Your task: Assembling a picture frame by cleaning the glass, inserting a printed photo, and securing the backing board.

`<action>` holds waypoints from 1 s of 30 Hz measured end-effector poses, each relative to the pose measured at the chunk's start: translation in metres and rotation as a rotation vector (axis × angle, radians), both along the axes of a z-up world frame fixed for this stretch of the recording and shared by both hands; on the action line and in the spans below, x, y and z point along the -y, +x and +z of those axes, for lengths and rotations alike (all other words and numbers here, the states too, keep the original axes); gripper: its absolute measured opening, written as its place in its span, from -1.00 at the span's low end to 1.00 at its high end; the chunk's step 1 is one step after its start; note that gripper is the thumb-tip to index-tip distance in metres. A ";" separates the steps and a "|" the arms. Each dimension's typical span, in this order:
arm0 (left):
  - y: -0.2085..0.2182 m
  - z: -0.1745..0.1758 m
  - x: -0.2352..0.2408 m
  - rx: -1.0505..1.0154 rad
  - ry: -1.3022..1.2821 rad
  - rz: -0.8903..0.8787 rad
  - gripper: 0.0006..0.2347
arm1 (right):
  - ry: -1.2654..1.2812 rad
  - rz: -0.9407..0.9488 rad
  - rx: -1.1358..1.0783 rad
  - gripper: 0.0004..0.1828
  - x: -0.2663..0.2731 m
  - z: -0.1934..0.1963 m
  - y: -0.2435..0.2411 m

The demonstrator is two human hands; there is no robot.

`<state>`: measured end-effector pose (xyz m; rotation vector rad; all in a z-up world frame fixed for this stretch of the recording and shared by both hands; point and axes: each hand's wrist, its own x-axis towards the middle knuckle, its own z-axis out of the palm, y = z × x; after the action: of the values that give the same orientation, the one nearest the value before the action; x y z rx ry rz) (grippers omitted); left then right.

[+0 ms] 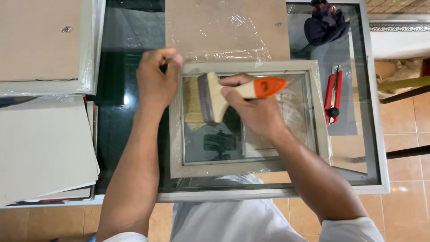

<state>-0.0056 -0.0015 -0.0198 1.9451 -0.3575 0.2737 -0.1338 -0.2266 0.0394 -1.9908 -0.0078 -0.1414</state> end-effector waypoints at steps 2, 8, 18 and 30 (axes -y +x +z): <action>-0.011 -0.011 -0.003 0.003 0.194 0.074 -0.77 | -0.026 -0.018 -0.015 -0.80 0.026 0.003 -0.008; -0.002 -0.013 -0.003 -0.002 0.418 0.006 -0.72 | -0.129 -0.470 -0.264 -0.85 0.162 0.038 -0.053; 0.011 -0.007 -0.013 -0.053 0.264 -0.019 -0.68 | -0.284 -0.343 0.162 -0.81 0.137 0.054 -0.054; 0.013 -0.019 -0.018 0.058 0.398 -0.097 -0.68 | -0.443 0.005 0.073 -0.59 0.115 0.026 -0.071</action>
<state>0.0070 0.0165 -0.0385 2.3043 -0.5775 0.2072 -0.2053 -0.3417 0.0653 -2.4260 -0.0988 -0.2234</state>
